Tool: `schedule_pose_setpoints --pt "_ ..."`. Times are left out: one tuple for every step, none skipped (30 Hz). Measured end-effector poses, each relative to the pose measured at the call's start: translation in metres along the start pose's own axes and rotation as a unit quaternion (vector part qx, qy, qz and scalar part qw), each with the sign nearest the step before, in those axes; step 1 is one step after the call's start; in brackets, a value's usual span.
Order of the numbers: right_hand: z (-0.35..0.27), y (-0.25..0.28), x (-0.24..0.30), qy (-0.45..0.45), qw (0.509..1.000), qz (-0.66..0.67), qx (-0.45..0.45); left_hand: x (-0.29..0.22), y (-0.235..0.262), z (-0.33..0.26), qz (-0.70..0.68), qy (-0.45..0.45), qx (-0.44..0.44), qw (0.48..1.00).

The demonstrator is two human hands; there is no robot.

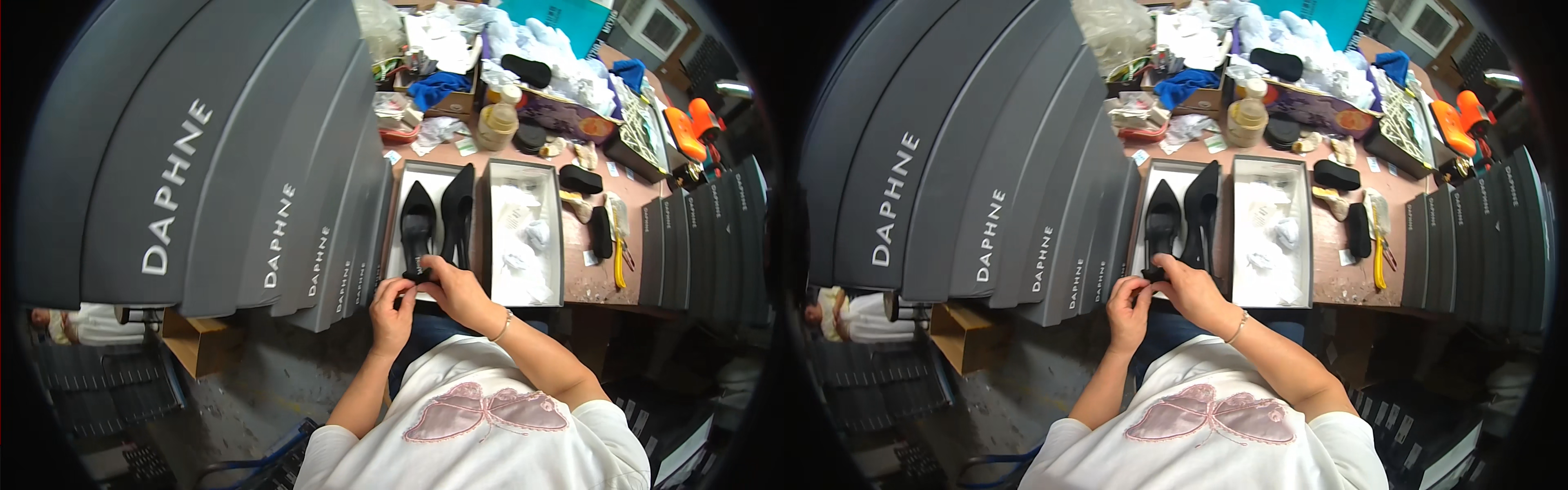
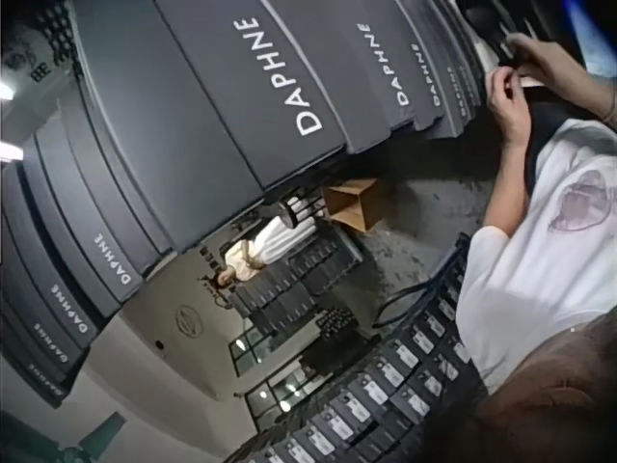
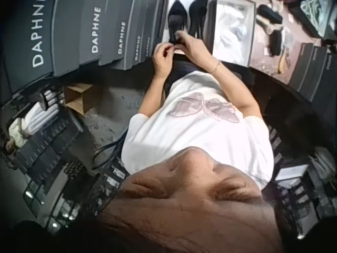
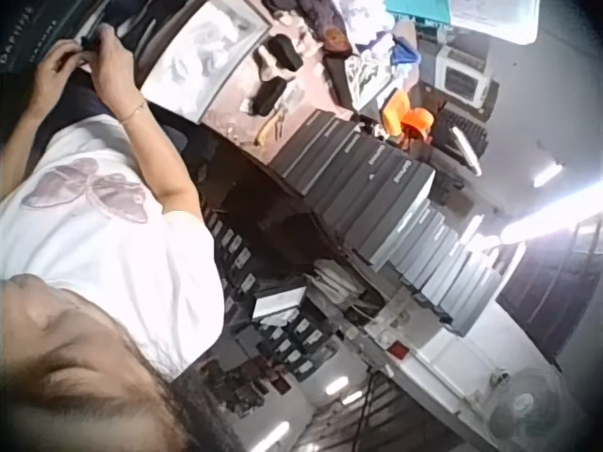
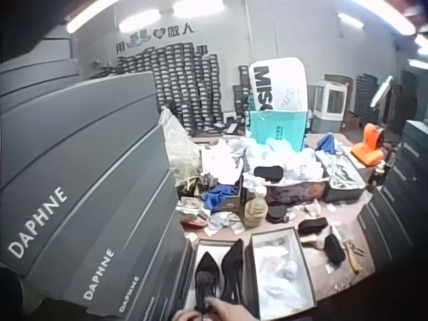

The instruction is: Inspecting, brushing, and packing pairs of high heels into branded shoe boxes.

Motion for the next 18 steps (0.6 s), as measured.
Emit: schedule_pose_setpoints --pt "0.002 0.003 0.000 -0.021 0.999 0.033 0.014 0.001 0.001 0.001 -0.005 0.007 -0.009 1.000" --pt "0.001 0.004 -0.007 -0.034 0.997 0.061 0.038 0.002 -0.002 0.001 0.010 -0.012 -0.002 1.000" --pt "0.000 0.004 -0.008 -0.046 0.996 0.052 0.055 0.010 -0.004 0.000 -0.049 0.009 0.006 0.999" --pt "-0.003 0.005 -0.009 -0.058 0.995 0.042 0.072 0.017 -0.008 -0.001 -0.108 0.031 0.012 0.994" --pt "-0.006 0.007 -0.011 -0.069 0.993 0.032 0.091 0.025 -0.011 -0.001 -0.167 0.053 0.018 0.984" --pt "-0.014 0.011 -0.016 -0.056 0.996 0.027 0.065 0.038 -0.016 0.002 -0.255 0.114 0.045 0.959" --pt "-0.021 0.012 -0.020 -0.085 0.993 0.026 0.072 0.048 -0.018 0.005 -0.391 0.160 0.025 0.906" --pt "-0.027 0.016 -0.021 -0.114 0.990 0.026 0.080 0.057 -0.018 0.004 -0.443 0.195 0.009 0.875" --pt "-0.034 0.020 -0.024 -0.141 0.986 0.025 0.089 0.066 -0.019 0.002 -0.492 0.227 -0.008 0.841" --pt "-0.041 0.020 -0.023 -0.118 0.988 0.008 0.102 0.072 -0.018 0.003 -0.478 0.239 -0.020 0.845" --pt "-0.049 0.021 -0.023 -0.095 0.989 -0.009 0.115 0.076 -0.019 0.004 -0.465 0.251 -0.033 0.848" --pt "-0.054 0.023 -0.021 -0.071 0.989 -0.027 0.125 0.080 -0.021 0.005 -0.452 0.262 -0.042 0.852" --pt "-0.055 0.030 -0.020 -0.067 0.991 -0.033 0.109 0.084 -0.018 0.006 -0.390 0.255 -0.056 0.883" --pt "-0.055 0.037 -0.018 -0.062 0.993 -0.038 0.094 0.089 -0.016 0.006 -0.327 0.247 -0.070 0.910" --pt "-0.054 0.046 -0.013 -0.060 0.994 -0.045 0.074 0.092 -0.017 0.007 -0.263 0.237 -0.079 0.932" --pt "-0.044 0.059 -0.006 -0.054 0.995 -0.062 0.051 0.092 -0.016 0.007 -0.216 0.227 -0.097 0.945" --pt "-0.030 0.072 0.005 -0.022 0.993 -0.109 0.040 0.096 -0.017 0.008 -0.247 0.220 -0.100 0.939" --pt "-0.014 0.079 0.013 -0.030 0.984 -0.168 0.052 0.101 -0.021 0.009 -0.278 0.213 -0.100 0.932"
Point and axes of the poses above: each hand's wrist, its own z-axis towards the middle knuckle, its own y-axis out of the back of the hand, x = y × z, the point moved 7 cm from there along z, towards the middle knuckle, and after that the axes turned 5 degrees about x, right-handed, at the moved point
